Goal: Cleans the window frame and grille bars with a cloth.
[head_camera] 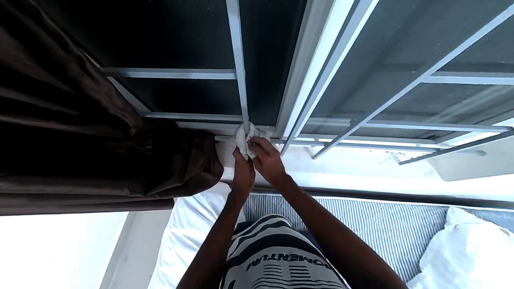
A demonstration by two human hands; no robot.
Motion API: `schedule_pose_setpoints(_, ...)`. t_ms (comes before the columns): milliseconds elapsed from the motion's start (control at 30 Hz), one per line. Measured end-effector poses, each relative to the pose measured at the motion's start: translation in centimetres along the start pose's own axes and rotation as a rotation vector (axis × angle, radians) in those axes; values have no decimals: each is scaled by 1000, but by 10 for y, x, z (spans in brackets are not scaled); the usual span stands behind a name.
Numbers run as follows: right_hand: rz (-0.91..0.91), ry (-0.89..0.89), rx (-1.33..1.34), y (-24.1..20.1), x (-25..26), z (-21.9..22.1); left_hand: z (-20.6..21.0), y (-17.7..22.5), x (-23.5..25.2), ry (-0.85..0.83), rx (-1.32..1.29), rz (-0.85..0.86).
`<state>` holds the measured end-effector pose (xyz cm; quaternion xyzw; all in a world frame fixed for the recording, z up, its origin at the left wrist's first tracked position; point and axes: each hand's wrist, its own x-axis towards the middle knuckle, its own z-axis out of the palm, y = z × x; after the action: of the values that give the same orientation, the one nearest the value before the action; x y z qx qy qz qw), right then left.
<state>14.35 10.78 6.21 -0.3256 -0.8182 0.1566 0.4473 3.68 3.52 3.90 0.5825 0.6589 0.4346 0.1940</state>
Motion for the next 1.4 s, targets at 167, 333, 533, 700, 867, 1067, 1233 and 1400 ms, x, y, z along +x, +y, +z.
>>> schedule_pose_setpoints(167,-37,61,7,13,10,8,-7,4,7,87,-34,-7)
schedule_pose_setpoints(333,-12,261,174,-22,41,-16,-17,42,21,274,-131,82)
schedule_pose_setpoints(533,36,16,9,-6,3,-6,9,-4,12,165,28,-94)
schedule_pose_setpoints(700,121,99,98,-7,14,-14,-20,-10,25,165,-49,-62)
schedule_pose_setpoints(867,381,370,141,6,77,-25,-44,3,51,173,-124,-122)
schedule_pose_setpoints(1067,331,452,349,-17,128,-56,-56,3,63,275,-140,-143)
schedule_pose_setpoints(1233,183,494,526,-51,148,-81,-65,40,64,525,-162,46)
schedule_pose_setpoints(1400,293,286,645,-51,148,-76,-95,69,88,392,28,321)
